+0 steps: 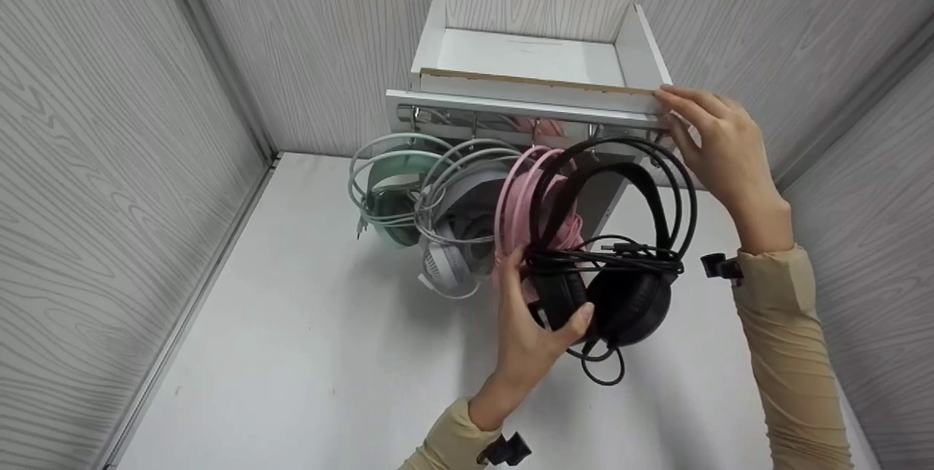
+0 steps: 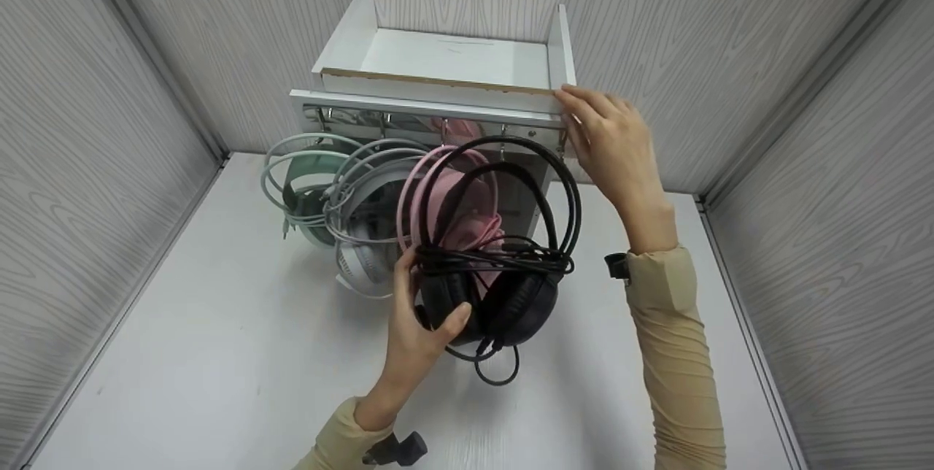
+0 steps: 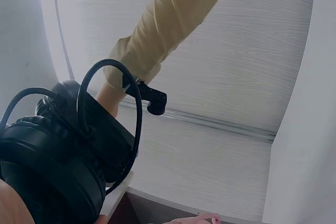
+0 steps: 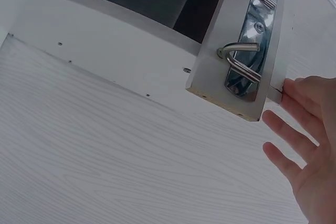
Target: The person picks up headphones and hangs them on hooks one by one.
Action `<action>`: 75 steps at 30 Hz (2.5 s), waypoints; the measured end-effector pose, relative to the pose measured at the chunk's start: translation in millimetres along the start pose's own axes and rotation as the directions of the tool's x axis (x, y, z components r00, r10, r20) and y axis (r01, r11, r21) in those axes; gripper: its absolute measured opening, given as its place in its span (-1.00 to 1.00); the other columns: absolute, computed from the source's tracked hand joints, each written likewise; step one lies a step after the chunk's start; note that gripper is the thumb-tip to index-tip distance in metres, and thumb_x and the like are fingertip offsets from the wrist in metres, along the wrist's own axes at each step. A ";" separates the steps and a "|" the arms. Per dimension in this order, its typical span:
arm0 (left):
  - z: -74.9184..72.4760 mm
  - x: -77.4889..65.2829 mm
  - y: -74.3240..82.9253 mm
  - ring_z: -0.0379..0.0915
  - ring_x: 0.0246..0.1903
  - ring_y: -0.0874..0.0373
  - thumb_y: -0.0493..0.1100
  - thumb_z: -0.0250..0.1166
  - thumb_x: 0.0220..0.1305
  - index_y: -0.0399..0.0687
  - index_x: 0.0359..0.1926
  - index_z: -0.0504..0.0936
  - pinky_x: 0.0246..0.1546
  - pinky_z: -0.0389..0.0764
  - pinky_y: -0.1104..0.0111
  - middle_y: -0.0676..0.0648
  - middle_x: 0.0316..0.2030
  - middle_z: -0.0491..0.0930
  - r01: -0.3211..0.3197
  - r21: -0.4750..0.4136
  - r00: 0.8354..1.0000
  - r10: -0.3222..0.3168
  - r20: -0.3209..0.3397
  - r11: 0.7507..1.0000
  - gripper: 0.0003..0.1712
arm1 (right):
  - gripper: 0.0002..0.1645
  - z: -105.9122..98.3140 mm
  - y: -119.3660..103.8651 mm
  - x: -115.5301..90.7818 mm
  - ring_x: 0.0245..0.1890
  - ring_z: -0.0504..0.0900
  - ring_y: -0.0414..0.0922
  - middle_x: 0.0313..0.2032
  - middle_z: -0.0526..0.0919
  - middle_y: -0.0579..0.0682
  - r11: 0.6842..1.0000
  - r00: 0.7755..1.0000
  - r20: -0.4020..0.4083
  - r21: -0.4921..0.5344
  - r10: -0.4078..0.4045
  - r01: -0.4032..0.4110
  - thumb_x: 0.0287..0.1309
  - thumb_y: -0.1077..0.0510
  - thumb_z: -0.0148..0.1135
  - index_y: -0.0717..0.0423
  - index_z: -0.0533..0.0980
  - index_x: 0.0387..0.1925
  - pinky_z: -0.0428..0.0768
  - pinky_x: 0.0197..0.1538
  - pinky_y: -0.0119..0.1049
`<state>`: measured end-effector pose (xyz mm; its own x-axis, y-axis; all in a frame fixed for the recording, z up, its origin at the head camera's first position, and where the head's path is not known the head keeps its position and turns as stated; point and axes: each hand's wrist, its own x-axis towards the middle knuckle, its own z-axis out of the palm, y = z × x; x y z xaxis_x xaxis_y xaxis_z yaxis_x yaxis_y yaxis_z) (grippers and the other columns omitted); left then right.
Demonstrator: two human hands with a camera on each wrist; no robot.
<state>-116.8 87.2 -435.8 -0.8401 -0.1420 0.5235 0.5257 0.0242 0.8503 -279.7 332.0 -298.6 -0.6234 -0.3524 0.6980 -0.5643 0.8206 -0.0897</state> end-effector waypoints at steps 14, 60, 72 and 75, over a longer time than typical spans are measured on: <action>41.9 -6.7 -5.2 0.30 0.31 0.03 0.19 0.52 -0.01 -0.13 0.45 0.20 0.18 0.52 0.09 -0.08 0.34 0.32 0.014 0.259 1.000 -0.010 -0.017 0.966 0.11 | -0.62 -8.2 2.2 5.0 -0.09 0.70 0.14 0.15 0.68 0.04 0.999 0.998 0.051 0.031 -0.021 0.020 0.41 0.26 0.19 0.09 0.62 0.20 0.59 -0.06 0.09; 132.4 -11.6 -101.5 0.11 0.44 -0.05 -0.15 0.58 0.09 -0.08 0.58 -0.03 0.35 0.33 0.03 -0.19 0.45 0.16 0.028 0.510 0.996 0.021 -0.089 0.860 0.21 | -0.20 56.9 -29.1 5.8 0.40 0.27 0.27 0.35 0.33 0.36 0.981 1.000 -0.012 -0.194 -0.029 0.026 0.33 0.21 0.26 0.32 0.17 0.48 0.19 0.48 0.07; 130.6 -11.3 -95.1 0.00 0.49 -0.08 -0.32 0.53 -0.03 -0.12 0.59 -0.01 0.39 0.28 0.06 -0.25 0.52 0.00 -0.006 0.534 0.999 0.024 -0.028 0.845 0.24 | -0.20 66.1 -21.0 0.2 0.43 0.20 0.22 0.40 0.26 0.30 0.988 0.999 -0.037 -0.151 -0.022 0.016 0.35 0.14 0.21 0.28 0.14 0.49 0.06 0.53 0.03; 127.5 -13.2 -86.6 0.00 0.49 -0.11 -0.28 0.51 0.00 -0.13 0.58 0.00 0.39 0.27 0.05 -0.24 0.52 -0.03 -0.013 0.494 1.000 0.024 -0.014 0.869 0.20 | -0.20 67.0 -20.8 0.2 0.44 0.18 0.21 0.41 0.25 0.29 0.990 0.999 -0.035 -0.143 -0.025 0.020 0.37 0.11 0.19 0.27 0.12 0.50 0.03 0.54 0.02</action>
<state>-168.2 213.1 -509.4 -0.8255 -0.1557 0.5425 0.4022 0.5120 0.7590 -304.4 284.7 -344.2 -0.5897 -0.3565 0.7247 -0.4935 0.8694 0.0262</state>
